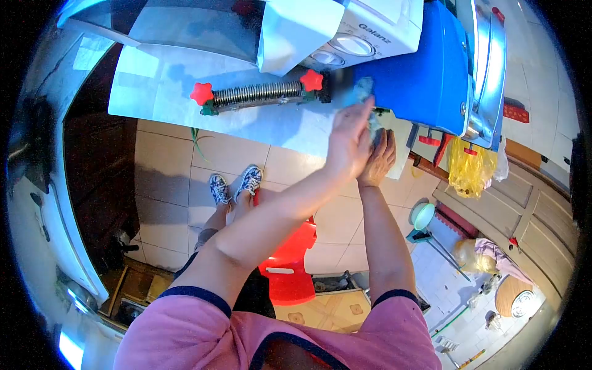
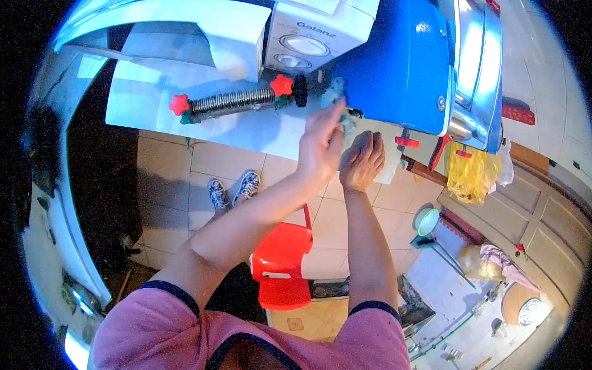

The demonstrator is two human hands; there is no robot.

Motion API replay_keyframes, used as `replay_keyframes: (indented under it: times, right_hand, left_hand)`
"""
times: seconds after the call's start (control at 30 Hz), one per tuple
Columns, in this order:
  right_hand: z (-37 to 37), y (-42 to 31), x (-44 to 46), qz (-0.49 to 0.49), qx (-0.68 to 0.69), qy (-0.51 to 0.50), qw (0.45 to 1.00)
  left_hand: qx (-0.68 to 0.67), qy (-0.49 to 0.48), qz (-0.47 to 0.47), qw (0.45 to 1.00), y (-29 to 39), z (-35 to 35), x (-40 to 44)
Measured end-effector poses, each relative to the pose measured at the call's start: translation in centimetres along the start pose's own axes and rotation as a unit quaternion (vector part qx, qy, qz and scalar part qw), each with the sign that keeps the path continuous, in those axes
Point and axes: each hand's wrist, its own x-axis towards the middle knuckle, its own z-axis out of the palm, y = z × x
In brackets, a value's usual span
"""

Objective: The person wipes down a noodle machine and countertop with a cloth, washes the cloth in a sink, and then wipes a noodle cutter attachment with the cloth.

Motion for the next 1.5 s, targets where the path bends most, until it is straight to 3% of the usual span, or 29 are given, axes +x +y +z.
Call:
replay_keyframes:
  times: [0.07, 0.13, 0.2, 0.27, 0.33, 0.4, 0.5, 0.6, 0.63, 0.67, 0.73, 0.8, 0.87, 0.93, 0.97, 1.0, 1.07, 1.13, 1.2, 1.33, 1.4, 1.43, 1.5]
  right_hand:
    - [0.5, 0.3, -0.1, 0.004, -0.012, 0.003, 1.000]
    - [0.3, 0.1, -0.2, 0.001, -0.025, 0.001, 1.000]
    - [-0.2, -0.2, 0.0, 0.003, -0.017, -0.005, 1.000]
    - [0.2, 0.3, 0.3, -0.005, -0.041, -0.006, 0.999]
    - [0.0, 0.2, -0.1, -0.013, -0.007, 0.008, 1.000]
    - [0.5, 0.6, -0.1, -0.009, -0.045, -0.001, 0.999]
    - [-0.2, -0.3, 0.1, -0.020, -0.052, 0.022, 0.998]
    - [0.5, 0.2, -0.2, -0.007, -0.049, 0.000, 0.999]
    - [0.3, 0.1, -0.2, -0.009, -0.048, 0.000, 0.999]
    - [0.0, 0.0, -0.1, -0.011, -0.034, 0.002, 0.999]
    - [-0.3, -0.1, 0.1, -0.018, -0.022, 0.006, 1.000]
    - [-0.1, 0.1, 0.0, -0.014, -0.033, 0.001, 0.999]
    - [1.2, 1.1, -0.4, 0.029, 0.008, -0.033, 0.999]
    - [1.3, 1.3, -0.7, 0.078, 0.047, -0.070, 0.993]
    - [1.2, 1.4, -1.0, 0.019, -0.024, -0.060, 0.998]
    - [1.1, 1.3, -0.8, -0.042, -0.093, -0.045, 0.994]
    - [1.1, 1.0, 0.0, -0.029, -0.099, -0.036, 0.994]
    - [-0.1, 0.1, 0.1, -0.009, -0.003, -0.006, 1.000]
    - [-0.3, -0.2, 0.3, -0.017, 0.002, -0.006, 1.000]
    - [0.5, 0.6, -0.3, -0.014, -0.027, -0.016, 0.999]
    - [1.1, 1.0, -0.4, -0.005, -0.054, -0.033, 0.998]
    - [1.2, 0.8, -0.5, 0.018, 0.044, -0.023, 0.999]
    - [0.5, 0.5, -0.3, -0.020, -0.047, -0.023, 0.998]
  left_hand:
    - [-0.088, -0.020, -0.002, 0.996, 2.5, -1.0, 0.1]
    - [-0.068, -0.019, -0.008, 0.997, -0.1, -0.6, 0.2]
    - [-0.020, -0.036, -0.170, 0.985, -2.1, -0.1, 1.0]
    - [-0.026, -0.026, -0.127, 0.991, -2.3, 0.2, 1.1]
    - [-0.061, -0.013, 0.004, 0.998, 1.2, -0.9, 1.5]
    - [-0.091, -0.038, -0.006, 0.995, 5.1, -2.3, 3.4]
    - [-0.139, -0.049, 0.097, 0.984, 8.4, -3.1, 6.1]
    - [-0.123, -0.060, 0.160, 0.978, 5.7, -2.0, 6.7]
    - [-0.108, -0.050, 0.072, 0.990, 4.4, -1.0, 6.3]
    - [-0.109, -0.046, 0.072, 0.990, 2.6, -0.3, 6.6]
    - [-0.170, -0.079, -0.111, 0.976, 0.2, 0.3, 7.9]
    - [-0.144, -0.061, -0.075, 0.985, 1.7, 0.1, 7.0]
    - [-0.075, -0.050, 0.132, 0.987, 6.1, -1.0, 6.0]
    - [-0.081, -0.063, 0.184, 0.978, 8.5, -1.9, 7.5]
    - [-0.083, -0.076, 0.229, 0.967, 9.0, -2.1, 7.7]
    - [-0.083, -0.071, 0.231, 0.967, 8.8, -1.9, 8.1]
    - [-0.152, -0.058, 0.067, 0.984, 7.5, -0.7, 9.1]
    - [-0.151, -0.069, 0.078, 0.983, 4.7, -0.5, 7.9]
    - [-0.098, -0.053, -0.048, 0.993, 1.7, 0.2, 5.9]
    - [-0.103, -0.051, -0.070, 0.991, 3.1, -0.8, 2.9]
    - [-0.127, -0.064, 0.070, 0.987, 6.9, -1.8, 3.3]
    - [-0.146, -0.064, 0.086, 0.983, 7.8, -2.0, 4.6]
    - [-0.145, -0.059, 0.090, 0.984, 7.3, -1.3, 7.4]
